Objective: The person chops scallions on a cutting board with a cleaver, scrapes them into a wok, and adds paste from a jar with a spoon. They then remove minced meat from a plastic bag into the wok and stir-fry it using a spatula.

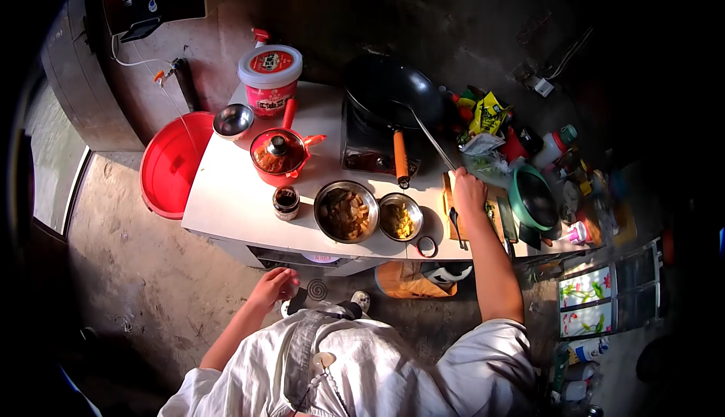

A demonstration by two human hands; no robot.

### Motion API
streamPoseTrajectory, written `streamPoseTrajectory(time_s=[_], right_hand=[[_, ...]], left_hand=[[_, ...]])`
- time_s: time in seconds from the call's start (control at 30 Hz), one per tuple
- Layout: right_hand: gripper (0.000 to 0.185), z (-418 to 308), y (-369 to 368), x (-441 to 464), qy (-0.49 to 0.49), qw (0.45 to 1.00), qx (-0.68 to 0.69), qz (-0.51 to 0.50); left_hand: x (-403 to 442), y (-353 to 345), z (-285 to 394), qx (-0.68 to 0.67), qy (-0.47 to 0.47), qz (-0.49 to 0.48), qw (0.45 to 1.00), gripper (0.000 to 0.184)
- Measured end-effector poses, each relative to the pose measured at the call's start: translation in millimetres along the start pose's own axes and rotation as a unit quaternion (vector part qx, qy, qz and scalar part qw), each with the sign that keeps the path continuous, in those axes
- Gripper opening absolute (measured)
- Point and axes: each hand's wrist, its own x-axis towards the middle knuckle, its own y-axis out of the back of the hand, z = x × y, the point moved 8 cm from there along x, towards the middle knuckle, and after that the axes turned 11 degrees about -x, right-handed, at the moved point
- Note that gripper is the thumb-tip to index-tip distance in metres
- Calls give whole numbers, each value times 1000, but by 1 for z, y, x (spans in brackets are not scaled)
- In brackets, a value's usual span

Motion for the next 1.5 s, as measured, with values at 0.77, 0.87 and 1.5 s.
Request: streamPoseTrajectory(time_s=[0.77, 0.87, 1.5], right_hand=[[31, -18, -68, -43, -265, 437, 805, -301], [28, -16, -54, -61, -215, 332, 875, -280], [34, -110, -160, -245, 4, 206, 802, -561]], left_hand=[[-7, -10, -31, -33, 15, 2, 999, 21], [-7, -17, -42, -31, 17, 15, 999, 21], [-30, -136, -153, -30, -14, 143, 989, 23]])
